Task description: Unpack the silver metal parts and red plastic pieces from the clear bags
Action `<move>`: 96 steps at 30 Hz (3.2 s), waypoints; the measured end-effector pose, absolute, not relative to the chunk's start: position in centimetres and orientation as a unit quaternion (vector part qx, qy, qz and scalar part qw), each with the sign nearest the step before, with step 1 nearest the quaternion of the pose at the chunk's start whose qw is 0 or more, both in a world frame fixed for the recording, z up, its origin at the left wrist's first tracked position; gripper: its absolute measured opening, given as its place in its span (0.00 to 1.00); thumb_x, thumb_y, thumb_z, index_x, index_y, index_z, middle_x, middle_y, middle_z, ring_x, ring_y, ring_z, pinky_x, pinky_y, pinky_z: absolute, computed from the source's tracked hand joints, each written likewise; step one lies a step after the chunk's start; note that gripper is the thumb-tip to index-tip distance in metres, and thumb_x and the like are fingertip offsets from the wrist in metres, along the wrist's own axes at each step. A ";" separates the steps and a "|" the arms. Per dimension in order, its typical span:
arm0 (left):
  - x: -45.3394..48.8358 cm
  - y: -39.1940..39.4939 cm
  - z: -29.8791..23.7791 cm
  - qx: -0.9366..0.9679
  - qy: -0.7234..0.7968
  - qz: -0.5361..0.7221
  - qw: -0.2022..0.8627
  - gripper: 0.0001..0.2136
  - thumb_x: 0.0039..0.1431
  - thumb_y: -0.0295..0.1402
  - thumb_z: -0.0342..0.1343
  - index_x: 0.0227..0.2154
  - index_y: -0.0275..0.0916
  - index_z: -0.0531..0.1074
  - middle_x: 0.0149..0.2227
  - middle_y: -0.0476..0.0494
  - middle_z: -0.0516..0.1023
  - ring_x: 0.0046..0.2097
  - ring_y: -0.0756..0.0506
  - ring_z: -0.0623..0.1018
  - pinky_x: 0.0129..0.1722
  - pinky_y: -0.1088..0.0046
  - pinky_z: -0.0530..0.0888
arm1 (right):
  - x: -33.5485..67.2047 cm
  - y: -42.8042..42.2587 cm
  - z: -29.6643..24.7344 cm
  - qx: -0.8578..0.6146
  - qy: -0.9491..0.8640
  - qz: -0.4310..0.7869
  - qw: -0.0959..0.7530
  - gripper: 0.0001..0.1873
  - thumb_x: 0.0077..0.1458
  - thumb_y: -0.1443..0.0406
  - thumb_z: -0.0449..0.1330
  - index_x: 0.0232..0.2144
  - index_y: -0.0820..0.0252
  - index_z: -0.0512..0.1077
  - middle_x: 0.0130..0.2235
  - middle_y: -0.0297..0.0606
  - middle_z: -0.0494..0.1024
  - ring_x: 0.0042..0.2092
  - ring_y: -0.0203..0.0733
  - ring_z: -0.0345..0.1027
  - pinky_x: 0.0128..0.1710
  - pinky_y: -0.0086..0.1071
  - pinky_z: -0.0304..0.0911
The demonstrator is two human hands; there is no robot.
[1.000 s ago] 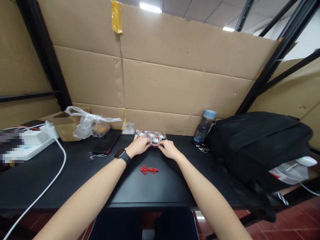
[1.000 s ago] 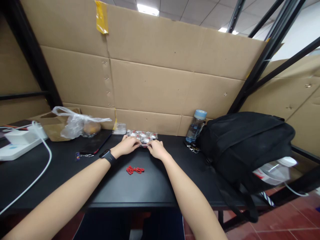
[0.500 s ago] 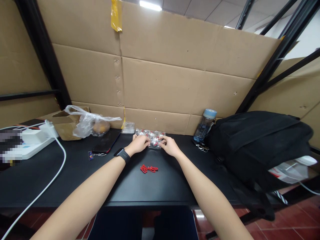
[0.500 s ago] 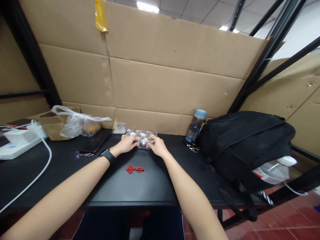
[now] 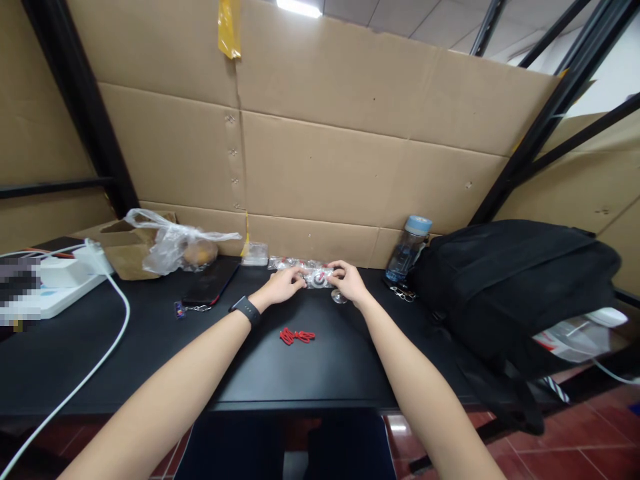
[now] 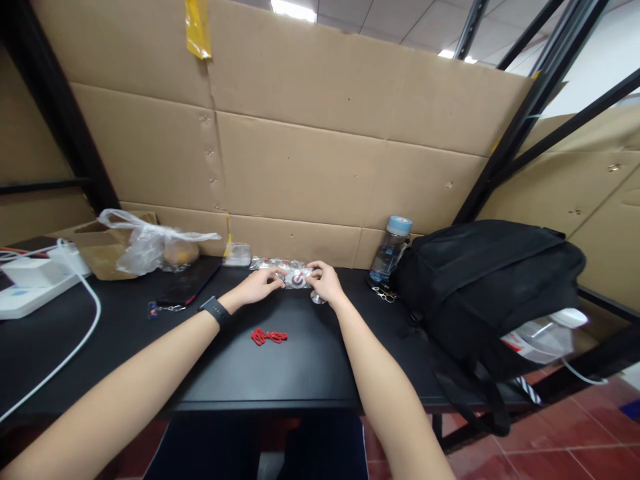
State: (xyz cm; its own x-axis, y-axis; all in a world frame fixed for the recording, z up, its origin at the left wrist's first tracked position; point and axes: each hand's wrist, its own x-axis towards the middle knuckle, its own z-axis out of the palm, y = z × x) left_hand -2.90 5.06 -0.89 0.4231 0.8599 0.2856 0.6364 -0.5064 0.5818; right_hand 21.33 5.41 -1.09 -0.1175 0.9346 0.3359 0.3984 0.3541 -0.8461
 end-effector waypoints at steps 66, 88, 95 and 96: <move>-1.6 3.9 0.2 0.780 0.395 0.458 0.160 0.06 0.61 0.32 0.56 0.36 0.42 0.78 0.41 0.46 0.82 0.45 0.43 0.79 0.48 0.67 0.72 | 17.9 2.0 1.2 -0.313 -0.706 0.382 0.507 0.28 0.41 0.62 0.74 0.46 0.56 0.73 0.48 0.42 0.79 0.45 0.45 0.77 0.38 0.32 0.72; -0.3 1.5 1.0 0.763 0.436 0.477 -0.021 0.04 0.62 0.31 0.57 0.37 0.42 0.76 0.46 0.42 0.72 0.49 0.40 0.71 0.51 0.58 0.66 | 17.4 1.6 1.2 -0.321 -0.641 0.429 0.550 0.26 0.36 0.59 0.76 0.38 0.58 0.73 0.48 0.44 0.81 0.45 0.47 0.78 0.49 0.41 0.73; -0.5 0.4 1.8 0.784 0.411 0.453 -0.110 0.04 0.62 0.30 0.57 0.38 0.41 0.76 0.47 0.40 0.72 0.52 0.38 0.69 0.49 0.58 0.65 | 17.1 1.2 1.3 -0.325 -0.606 0.462 0.560 0.21 0.36 0.60 0.77 0.31 0.59 0.75 0.45 0.42 0.82 0.44 0.46 0.78 0.49 0.40 0.72; -0.6 0.4 1.9 0.789 0.403 0.449 -0.115 0.04 0.63 0.30 0.57 0.38 0.41 0.75 0.47 0.40 0.72 0.52 0.38 0.69 0.49 0.58 0.65 | 17.1 1.3 1.2 -0.328 -0.602 0.465 0.560 0.20 0.36 0.59 0.77 0.31 0.59 0.75 0.43 0.41 0.82 0.42 0.45 0.78 0.47 0.38 0.73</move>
